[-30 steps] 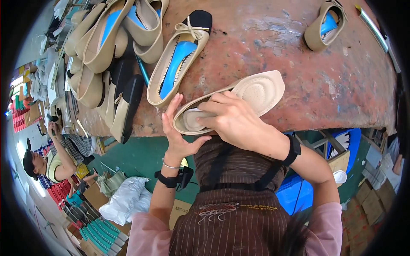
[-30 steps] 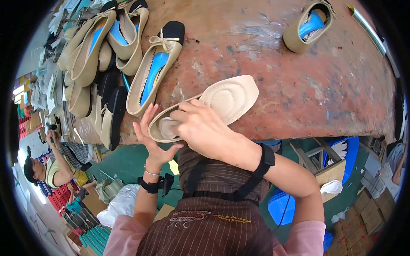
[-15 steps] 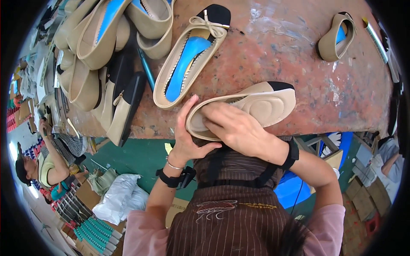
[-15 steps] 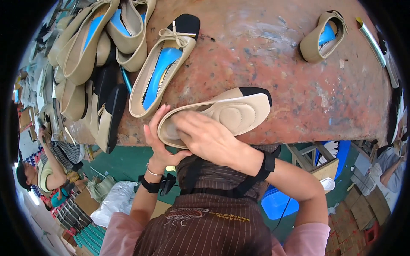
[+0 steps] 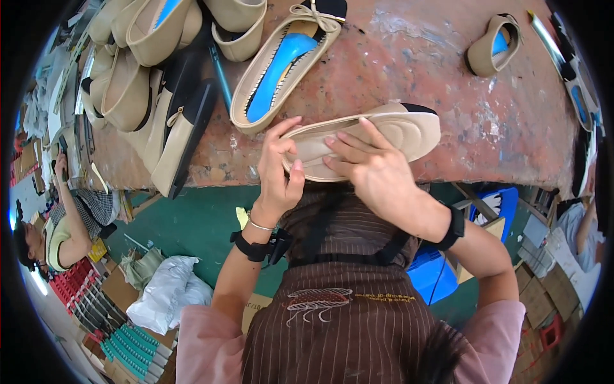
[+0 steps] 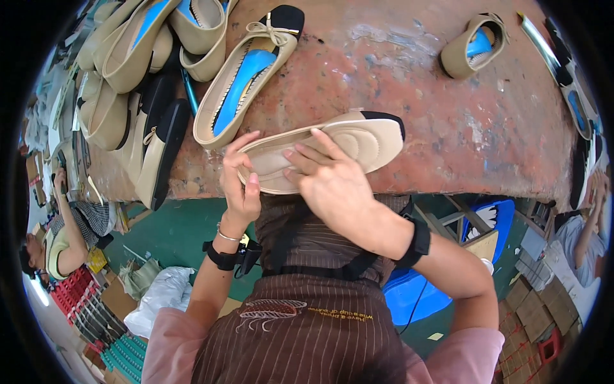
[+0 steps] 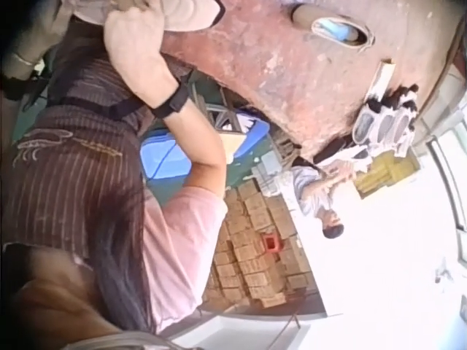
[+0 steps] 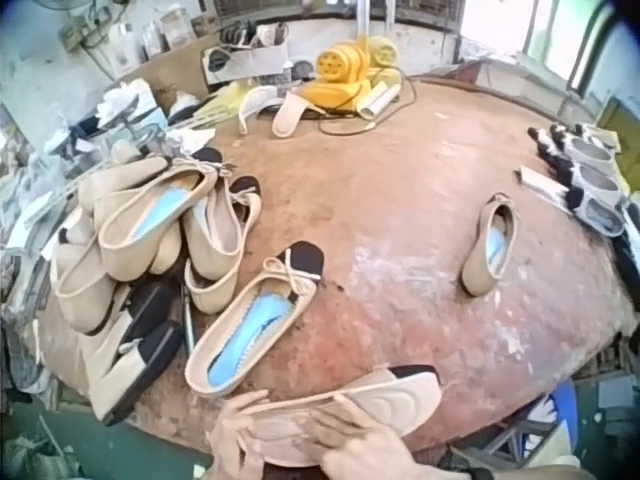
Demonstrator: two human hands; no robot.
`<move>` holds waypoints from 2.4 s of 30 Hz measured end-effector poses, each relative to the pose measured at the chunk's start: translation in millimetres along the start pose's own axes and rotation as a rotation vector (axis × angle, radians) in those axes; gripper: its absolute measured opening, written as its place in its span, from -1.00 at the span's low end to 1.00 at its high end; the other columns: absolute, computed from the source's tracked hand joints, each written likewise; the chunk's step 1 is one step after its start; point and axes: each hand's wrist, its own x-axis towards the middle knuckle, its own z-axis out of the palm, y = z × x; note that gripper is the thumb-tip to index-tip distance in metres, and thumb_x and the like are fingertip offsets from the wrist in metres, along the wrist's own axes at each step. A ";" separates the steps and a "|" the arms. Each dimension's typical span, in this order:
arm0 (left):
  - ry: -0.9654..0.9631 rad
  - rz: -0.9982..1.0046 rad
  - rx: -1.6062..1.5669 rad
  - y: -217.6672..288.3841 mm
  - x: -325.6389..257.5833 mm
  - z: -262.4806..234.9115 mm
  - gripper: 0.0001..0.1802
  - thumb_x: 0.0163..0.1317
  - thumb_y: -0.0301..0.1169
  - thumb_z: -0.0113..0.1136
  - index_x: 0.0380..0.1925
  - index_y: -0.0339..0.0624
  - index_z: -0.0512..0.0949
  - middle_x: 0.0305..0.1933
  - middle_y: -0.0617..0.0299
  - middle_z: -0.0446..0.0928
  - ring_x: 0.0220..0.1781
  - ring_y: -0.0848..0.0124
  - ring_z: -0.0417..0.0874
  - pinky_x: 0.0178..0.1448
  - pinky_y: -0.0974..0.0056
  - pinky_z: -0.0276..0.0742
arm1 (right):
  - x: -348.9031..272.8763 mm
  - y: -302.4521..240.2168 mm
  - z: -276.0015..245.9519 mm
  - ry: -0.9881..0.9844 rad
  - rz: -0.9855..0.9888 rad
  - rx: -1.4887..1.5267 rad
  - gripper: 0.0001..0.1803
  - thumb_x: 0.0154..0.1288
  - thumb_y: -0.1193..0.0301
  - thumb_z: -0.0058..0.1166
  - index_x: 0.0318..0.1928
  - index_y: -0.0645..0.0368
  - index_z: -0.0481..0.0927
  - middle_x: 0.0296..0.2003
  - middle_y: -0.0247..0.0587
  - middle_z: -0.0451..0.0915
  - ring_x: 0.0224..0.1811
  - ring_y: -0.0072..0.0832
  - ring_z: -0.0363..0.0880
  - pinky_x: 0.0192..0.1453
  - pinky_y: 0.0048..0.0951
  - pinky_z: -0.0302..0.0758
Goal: Assembling shoes by applying labels to soles and inserting insoles.
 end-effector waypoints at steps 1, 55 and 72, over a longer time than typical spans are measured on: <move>0.039 0.012 0.040 0.6 3.2 2.5 -0.81 0.28 -0.41 0.01 -0.17 -0.24 0.34 0.23 -0.33 0.46 0.15 -0.11 0.54 0.25 0.00 0.45 | 0.9 -3.1 -1.4 -0.007 0.033 -0.024 -0.62 0.03 0.51 0.12 -0.11 0.01 0.80 0.14 -0.24 0.68 0.32 -0.38 0.55 0.64 -0.06 0.08; -0.600 0.047 0.531 94.1 43.7 13.7 -0.72 0.19 -0.22 0.32 -0.25 -0.17 0.74 0.24 0.08 0.54 -0.07 0.09 0.63 -0.28 0.16 0.71 | 67.6 66.3 -18.6 -0.086 0.400 -0.423 -0.58 0.21 0.43 -0.04 0.04 0.36 0.63 -0.12 0.08 0.68 0.13 -0.09 0.63 0.60 0.34 -0.22; 0.309 -0.427 0.886 -2.3 187.5 -371.6 -0.37 0.26 -0.41 0.32 0.31 -0.40 0.39 0.41 -0.09 0.41 0.42 0.15 0.43 0.47 0.16 0.27 | 453.7 347.4 -152.9 0.406 -0.225 -0.907 -0.43 0.25 0.47 0.10 0.31 -0.06 0.49 0.56 -0.06 0.03 0.60 -0.17 0.07 0.55 -0.08 0.21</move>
